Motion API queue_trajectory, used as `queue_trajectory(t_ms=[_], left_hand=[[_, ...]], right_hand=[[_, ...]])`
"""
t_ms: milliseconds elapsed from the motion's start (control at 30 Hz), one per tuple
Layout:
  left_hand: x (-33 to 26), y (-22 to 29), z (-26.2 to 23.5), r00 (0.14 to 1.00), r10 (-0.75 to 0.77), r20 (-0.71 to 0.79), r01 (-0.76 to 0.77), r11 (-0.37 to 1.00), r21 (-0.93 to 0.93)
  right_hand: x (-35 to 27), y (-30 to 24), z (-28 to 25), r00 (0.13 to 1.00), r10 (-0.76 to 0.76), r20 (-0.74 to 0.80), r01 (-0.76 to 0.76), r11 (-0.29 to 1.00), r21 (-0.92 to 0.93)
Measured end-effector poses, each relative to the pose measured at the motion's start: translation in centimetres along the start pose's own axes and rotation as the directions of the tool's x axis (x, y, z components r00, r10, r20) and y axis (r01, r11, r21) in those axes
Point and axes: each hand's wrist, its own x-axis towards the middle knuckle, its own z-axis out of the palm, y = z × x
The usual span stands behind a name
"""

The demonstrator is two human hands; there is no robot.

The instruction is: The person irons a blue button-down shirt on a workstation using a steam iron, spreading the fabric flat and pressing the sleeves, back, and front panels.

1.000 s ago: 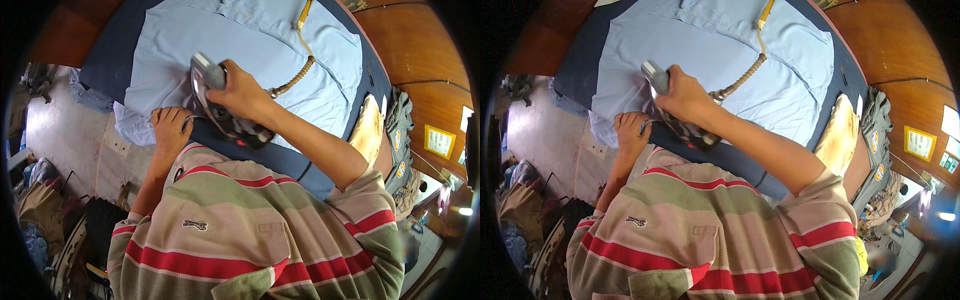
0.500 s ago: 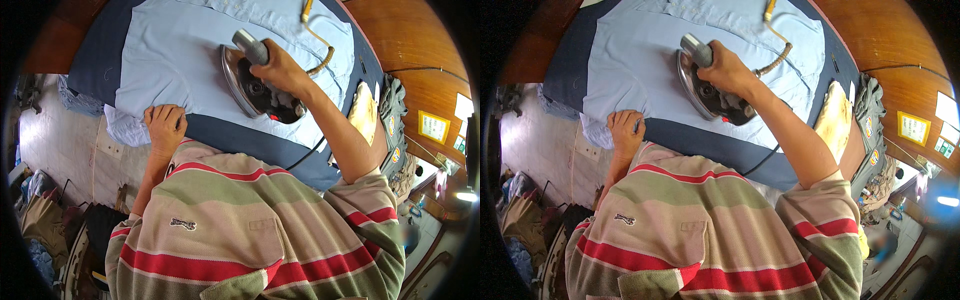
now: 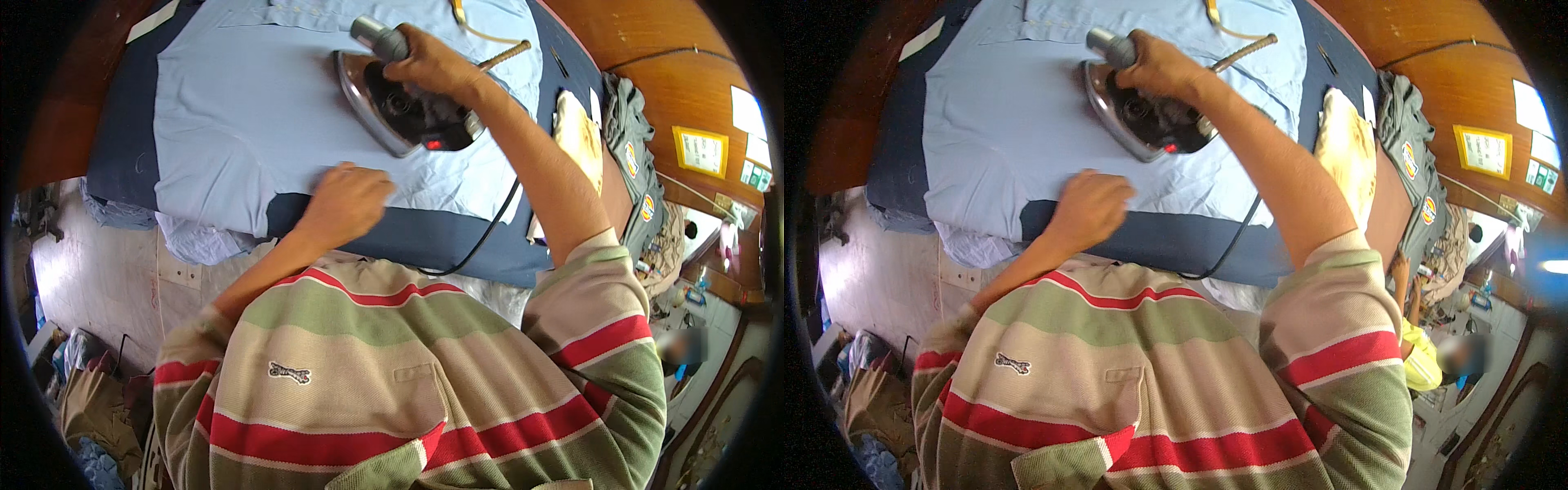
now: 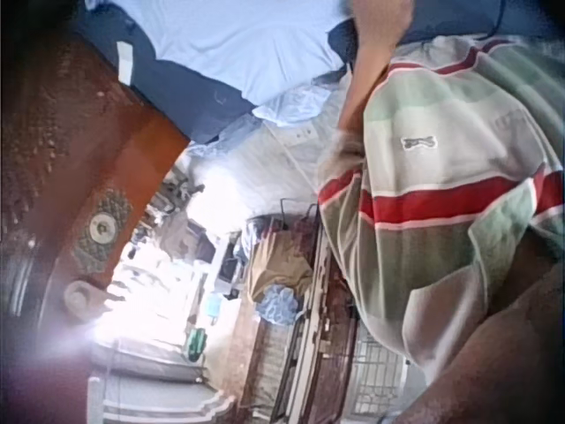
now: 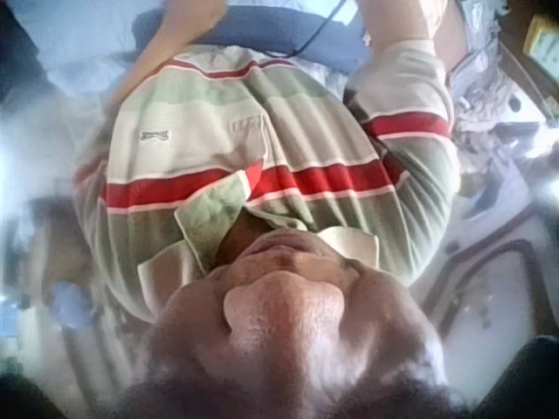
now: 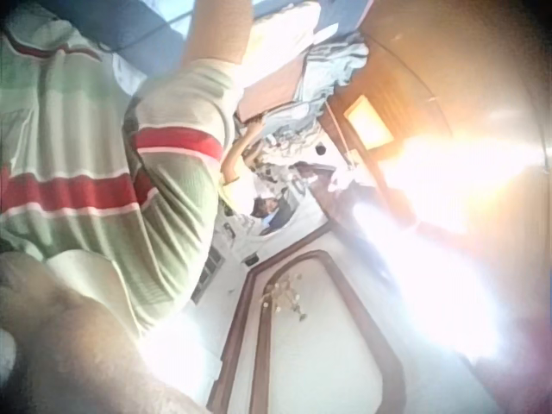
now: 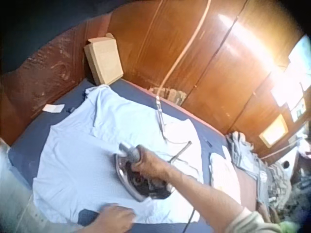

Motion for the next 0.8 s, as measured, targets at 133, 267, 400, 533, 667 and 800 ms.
queue_trajectory(t_ms=[133, 267, 400, 533, 667, 800], left_hand=[[4.2, 3.8, 7.4, 0.914, 0.308, 0.263, -0.285, 0.951, -0.121], [4.7, 6.9, 12.3, 0.906, 0.207, 0.37, -0.275, 0.951, 0.139], [4.2, 9.2, 13.1, 0.91, 0.13, 0.395, -0.202, 0.968, 0.146], [3.6, 9.9, 13.4, 0.908, 0.134, 0.398, -0.209, 0.966, 0.153], [3.9, 10.0, 13.5, 0.887, 0.17, 0.43, -0.23, 0.969, 0.09], [3.6, 10.4, 14.2, 0.88, 0.161, 0.447, -0.223, 0.971, 0.088]], right_hand=[[-4.2, 4.1, -3.2, 0.985, 0.171, -0.014, -0.167, 0.976, 0.143], [-10.1, 9.7, -6.5, 0.943, 0.321, -0.087, -0.298, 0.932, 0.208], [-14.9, 14.2, -9.7, 0.902, 0.416, -0.115, -0.374, 0.887, 0.271], [-16.2, 15.0, -10.0, 0.911, 0.399, -0.106, -0.339, 0.87, 0.358], [-14.4, 12.7, -8.1, 0.971, 0.236, 0.035, -0.235, 0.923, 0.305], [-9.3, 7.4, -5.2, 0.979, 0.049, 0.199, -0.094, 0.971, 0.222]])
